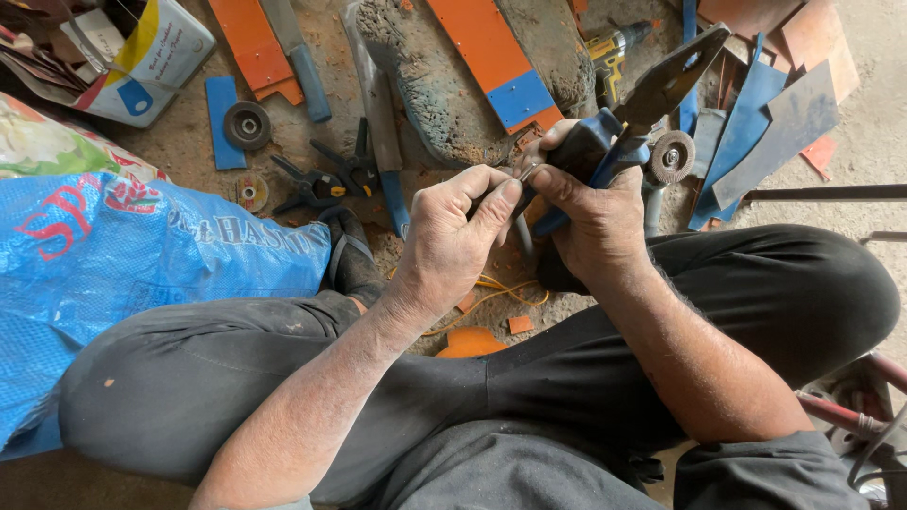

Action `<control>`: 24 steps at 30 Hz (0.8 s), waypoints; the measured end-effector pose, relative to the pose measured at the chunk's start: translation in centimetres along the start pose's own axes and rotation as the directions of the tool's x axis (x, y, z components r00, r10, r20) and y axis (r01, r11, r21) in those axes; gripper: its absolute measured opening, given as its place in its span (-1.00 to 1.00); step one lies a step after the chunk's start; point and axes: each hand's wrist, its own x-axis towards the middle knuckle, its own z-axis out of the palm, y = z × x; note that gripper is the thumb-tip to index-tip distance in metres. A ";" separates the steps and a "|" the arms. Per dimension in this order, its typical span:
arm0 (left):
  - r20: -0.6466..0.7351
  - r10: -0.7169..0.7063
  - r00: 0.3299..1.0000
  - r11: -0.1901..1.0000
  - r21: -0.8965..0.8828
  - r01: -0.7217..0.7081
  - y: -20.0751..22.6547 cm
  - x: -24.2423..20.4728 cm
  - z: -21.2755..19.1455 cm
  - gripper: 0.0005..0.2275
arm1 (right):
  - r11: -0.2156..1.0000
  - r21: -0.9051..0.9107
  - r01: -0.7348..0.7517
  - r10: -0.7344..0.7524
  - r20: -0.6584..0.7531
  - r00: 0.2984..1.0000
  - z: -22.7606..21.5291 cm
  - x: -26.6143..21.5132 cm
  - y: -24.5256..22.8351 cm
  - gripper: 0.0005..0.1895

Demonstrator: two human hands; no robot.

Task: The person sits on the floor and uses pliers to bend the ends of multiple metal wires into hooks. They handle a bundle of wires, separate individual pieces, and bend them one by one. Finally, they pick up an orange and blue rectangular object and inspect it.

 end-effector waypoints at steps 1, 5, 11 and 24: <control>-0.003 -0.001 1.000 1.000 0.003 0.001 0.0 0.0 0.0 -0.81 | 1.000 -0.006 0.005 -0.005 0.001 1.000 0.1 0.1 -0.1 -0.64; -0.018 -0.009 1.000 1.000 0.030 0.009 0.1 0.1 0.0 -0.80 | 0.998 -0.064 0.016 -0.017 -0.016 1.000 0.5 0.0 -0.2 -0.66; -0.078 0.151 0.985 0.986 0.079 -0.145 1.0 0.2 -1.3 -0.81 | 0.986 -0.164 0.012 -0.013 -0.008 1.000 -1.0 0.8 1.0 -0.70; -0.334 0.412 0.848 0.902 0.017 -0.432 4.2 0.4 -8.0 -0.81 | 0.041 -0.994 0.097 0.112 0.101 0.988 -16.0 6.8 21.7 -0.77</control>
